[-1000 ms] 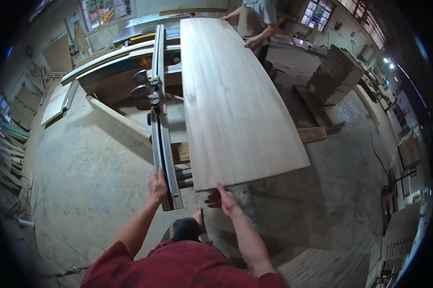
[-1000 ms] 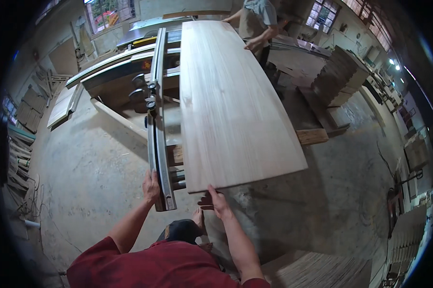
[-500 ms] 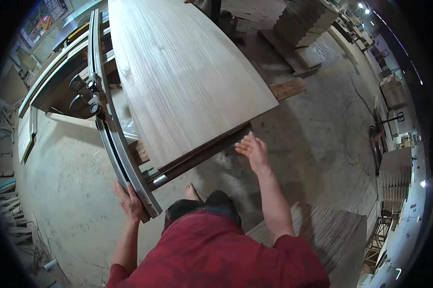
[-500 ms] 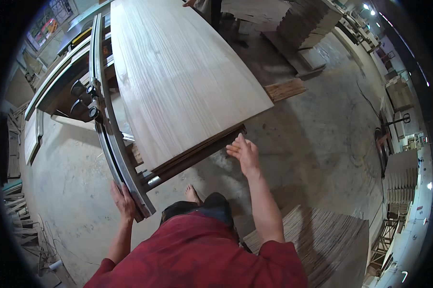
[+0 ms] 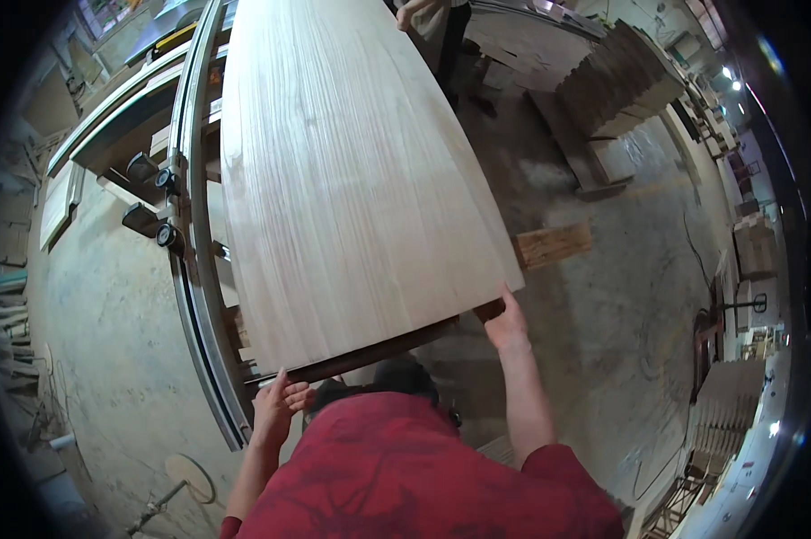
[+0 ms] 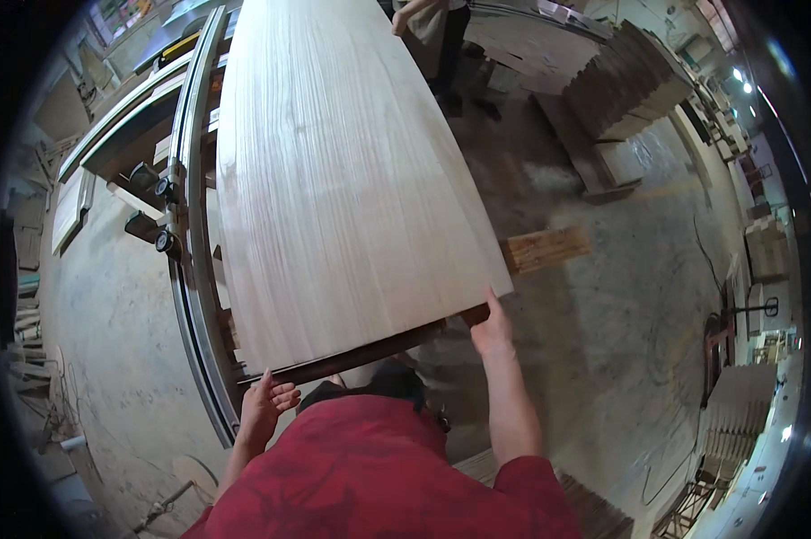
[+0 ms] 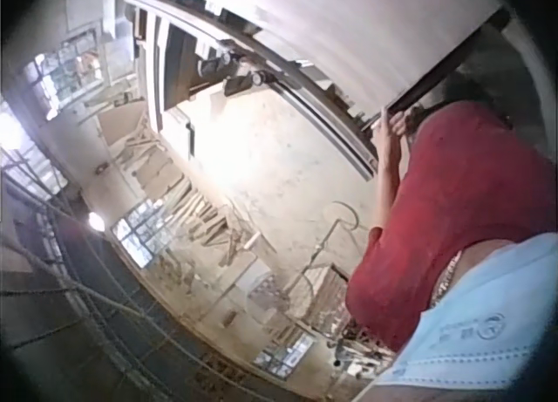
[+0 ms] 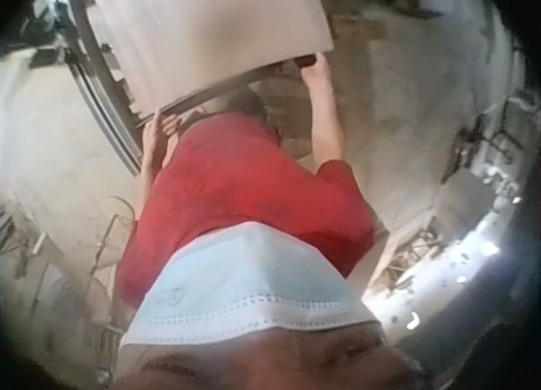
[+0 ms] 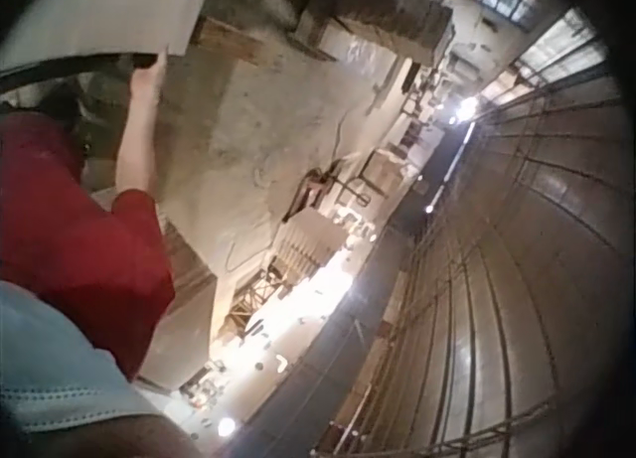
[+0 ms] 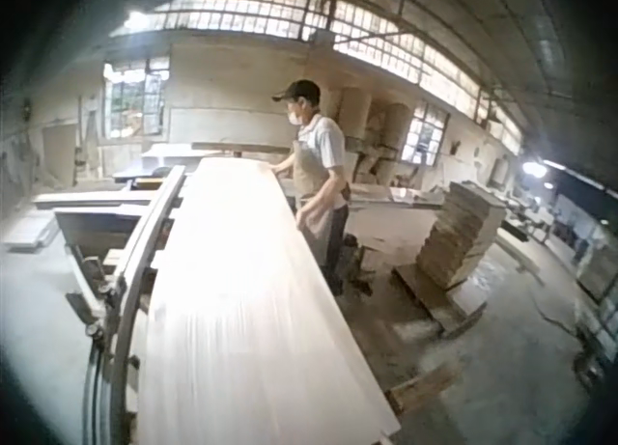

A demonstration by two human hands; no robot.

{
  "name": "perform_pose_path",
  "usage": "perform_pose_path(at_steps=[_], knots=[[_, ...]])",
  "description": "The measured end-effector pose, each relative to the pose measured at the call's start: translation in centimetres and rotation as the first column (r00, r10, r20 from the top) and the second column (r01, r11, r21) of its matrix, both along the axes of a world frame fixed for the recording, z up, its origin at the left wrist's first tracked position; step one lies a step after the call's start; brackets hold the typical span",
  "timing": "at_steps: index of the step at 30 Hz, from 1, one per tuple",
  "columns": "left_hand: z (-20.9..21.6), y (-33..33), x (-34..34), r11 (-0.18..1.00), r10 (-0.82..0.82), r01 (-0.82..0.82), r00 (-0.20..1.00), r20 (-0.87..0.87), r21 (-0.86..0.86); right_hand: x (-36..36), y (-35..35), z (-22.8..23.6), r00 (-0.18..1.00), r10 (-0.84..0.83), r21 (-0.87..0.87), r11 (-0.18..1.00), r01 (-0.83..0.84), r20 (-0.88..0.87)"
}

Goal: The person cuts wooden boards using a table saw alongside an assistant, then carries the cut boards and stacks them onto a pile on the floor.

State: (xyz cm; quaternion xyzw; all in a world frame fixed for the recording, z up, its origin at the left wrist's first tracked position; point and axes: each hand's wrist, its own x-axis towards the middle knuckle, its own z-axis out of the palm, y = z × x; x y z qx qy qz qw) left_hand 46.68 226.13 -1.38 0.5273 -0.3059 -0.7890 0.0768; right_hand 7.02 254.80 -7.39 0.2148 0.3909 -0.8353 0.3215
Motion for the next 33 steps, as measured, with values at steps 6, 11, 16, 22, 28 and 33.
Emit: perform_pose_path(at_steps=[6,11,16,22,28,33], knots=[[-2.3,-1.3,-2.2,0.941,0.295,-0.28,0.954,-0.058,0.189,0.1,1.9,-1.5,0.99,0.124,0.35,0.932,-0.094,-0.065],[-5.3,-2.2,0.0,0.904,0.346,-0.305,0.934,-0.093,0.301,-0.3,-2.4,0.9,0.995,0.044,0.218,0.976,-0.023,-0.094],[-0.5,-3.1,-2.6,0.97,0.144,-0.133,0.989,-0.043,0.205,-1.2,-5.6,5.0,0.967,0.215,0.713,0.699,-0.053,-0.138],[-0.6,-6.5,-6.4,0.42,0.239,0.191,0.92,0.311,-0.887,-14.7,-9.2,2.6,0.465,0.828,0.725,-0.109,0.68,-0.312],[-3.2,-13.2,-13.0,0.626,0.001,0.363,0.885,0.466,-0.69,-25.5,-6.7,-0.6,0.62,0.779,0.821,0.289,-0.492,0.097],[-1.8,-15.4,-14.2,0.626,0.008,0.324,0.907,0.421,-0.709,-23.6,-8.0,0.1,0.641,0.765,0.786,0.359,-0.503,0.06]])
